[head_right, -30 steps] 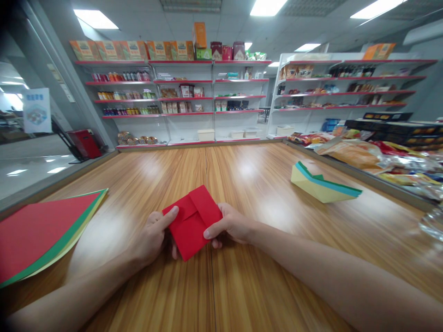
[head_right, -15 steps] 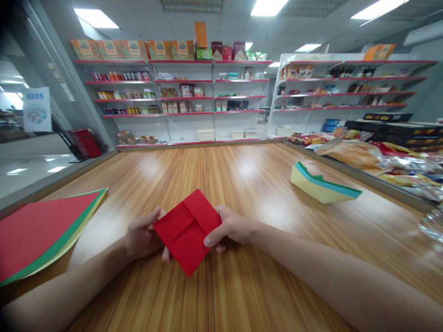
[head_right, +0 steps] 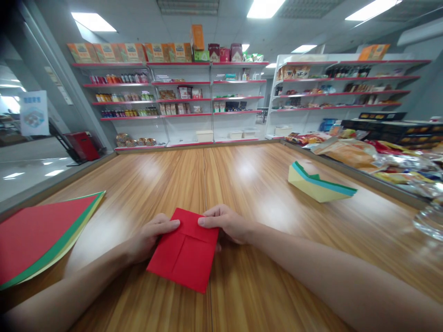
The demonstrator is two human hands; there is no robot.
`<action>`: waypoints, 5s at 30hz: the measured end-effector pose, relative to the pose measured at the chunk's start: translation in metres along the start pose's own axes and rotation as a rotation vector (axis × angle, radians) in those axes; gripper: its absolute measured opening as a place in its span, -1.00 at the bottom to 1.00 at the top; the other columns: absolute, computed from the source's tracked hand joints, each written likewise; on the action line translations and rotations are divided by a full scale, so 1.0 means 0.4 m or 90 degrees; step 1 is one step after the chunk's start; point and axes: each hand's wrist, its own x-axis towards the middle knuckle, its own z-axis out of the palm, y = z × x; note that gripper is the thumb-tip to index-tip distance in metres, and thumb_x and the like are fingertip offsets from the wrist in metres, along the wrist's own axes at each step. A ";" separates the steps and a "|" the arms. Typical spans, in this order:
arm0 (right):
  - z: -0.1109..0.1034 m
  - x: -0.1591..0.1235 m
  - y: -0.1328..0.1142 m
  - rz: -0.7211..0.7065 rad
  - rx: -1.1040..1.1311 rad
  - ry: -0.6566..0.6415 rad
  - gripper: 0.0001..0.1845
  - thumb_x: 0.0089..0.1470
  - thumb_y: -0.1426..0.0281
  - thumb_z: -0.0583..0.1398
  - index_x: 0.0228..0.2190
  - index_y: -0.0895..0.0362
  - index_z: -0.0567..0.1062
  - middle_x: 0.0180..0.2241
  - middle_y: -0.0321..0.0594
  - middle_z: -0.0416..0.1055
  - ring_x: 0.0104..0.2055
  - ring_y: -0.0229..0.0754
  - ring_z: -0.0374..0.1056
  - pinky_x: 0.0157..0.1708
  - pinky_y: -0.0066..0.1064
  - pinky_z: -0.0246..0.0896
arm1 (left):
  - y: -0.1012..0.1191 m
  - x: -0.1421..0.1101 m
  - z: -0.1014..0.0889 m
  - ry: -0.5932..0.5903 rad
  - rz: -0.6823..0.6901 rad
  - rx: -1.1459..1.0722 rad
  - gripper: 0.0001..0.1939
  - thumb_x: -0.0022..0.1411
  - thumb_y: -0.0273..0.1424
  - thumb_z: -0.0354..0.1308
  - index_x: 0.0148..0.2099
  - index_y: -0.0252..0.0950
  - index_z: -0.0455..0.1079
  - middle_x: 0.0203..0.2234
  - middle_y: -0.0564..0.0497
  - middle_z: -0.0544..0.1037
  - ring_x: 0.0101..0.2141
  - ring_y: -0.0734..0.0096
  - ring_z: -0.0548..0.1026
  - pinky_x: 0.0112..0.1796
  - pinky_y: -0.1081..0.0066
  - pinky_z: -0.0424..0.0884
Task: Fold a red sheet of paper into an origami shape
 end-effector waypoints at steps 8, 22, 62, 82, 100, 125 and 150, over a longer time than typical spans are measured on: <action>0.020 -0.013 -0.006 0.037 -0.270 0.042 -0.52 0.01 0.05 0.19 -0.53 0.27 0.45 -0.71 -0.33 0.28 -0.78 -0.41 0.14 -0.85 -0.62 -0.04 | 0.004 -0.002 0.017 -0.035 0.008 0.160 -0.61 0.11 -0.14 0.19 -0.43 -0.44 0.44 -0.58 -0.04 0.46 -0.59 0.49 0.35 -0.53 0.52 0.21; 0.031 -0.007 0.009 -0.050 -0.316 0.022 -0.54 0.05 0.12 0.18 -0.63 0.24 0.34 -0.69 -0.39 0.11 -0.66 -0.43 0.00 -0.69 -0.56 -0.16 | -0.003 -0.010 0.045 0.010 0.113 0.389 -0.59 0.23 -0.15 0.01 -0.55 -0.33 0.21 -0.66 0.10 0.20 -0.62 0.54 0.15 -0.61 0.52 0.05; 0.029 0.000 0.018 -0.094 -0.144 0.070 -0.62 0.02 0.17 0.23 -0.34 0.28 0.51 -0.39 -0.13 0.48 -0.35 -0.21 0.40 -0.33 -0.39 0.30 | 0.003 0.001 0.031 0.125 0.116 0.100 -0.71 0.08 -0.27 0.28 -0.26 -0.44 0.49 -0.39 -0.13 0.60 -0.44 0.35 0.52 -0.43 0.44 0.45; 0.039 -0.006 0.008 -0.079 -0.142 0.127 -0.74 -0.09 0.31 0.32 -0.38 0.26 0.52 -0.41 -0.17 0.50 -0.40 -0.25 0.39 -0.42 -0.47 0.29 | 0.015 0.007 0.029 0.043 0.057 0.166 -0.69 0.04 -0.30 0.32 -0.21 -0.42 0.48 -0.34 -0.11 0.59 -0.33 0.28 0.53 -0.31 0.39 0.43; 0.039 -0.005 0.005 -0.067 -0.134 0.125 -0.74 -0.13 0.32 0.34 -0.42 0.26 0.51 -0.44 -0.20 0.49 -0.43 -0.28 0.37 -0.44 -0.50 0.27 | 0.006 0.007 0.025 0.025 0.075 0.151 -0.69 0.04 -0.29 0.32 -0.24 -0.44 0.48 -0.38 -0.12 0.58 -0.34 0.23 0.53 -0.30 0.32 0.44; 0.040 -0.005 0.005 -0.057 -0.147 0.124 -0.68 -0.12 0.25 0.33 -0.39 0.26 0.51 -0.41 -0.17 0.49 -0.41 -0.25 0.38 -0.41 -0.46 0.28 | 0.011 0.005 0.031 0.034 0.068 0.179 -0.65 0.04 -0.24 0.30 -0.22 -0.42 0.47 -0.35 -0.13 0.58 -0.33 0.22 0.53 -0.30 0.32 0.43; 0.039 -0.002 0.012 -0.066 -0.152 0.146 -0.65 -0.18 0.22 0.35 -0.45 0.26 0.49 -0.49 -0.23 0.45 -0.46 -0.27 0.34 -0.45 -0.47 0.25 | 0.012 0.006 0.042 0.059 0.067 0.183 -0.61 0.00 -0.20 0.32 -0.22 -0.40 0.48 -0.35 -0.11 0.59 -0.34 0.23 0.53 -0.32 0.35 0.44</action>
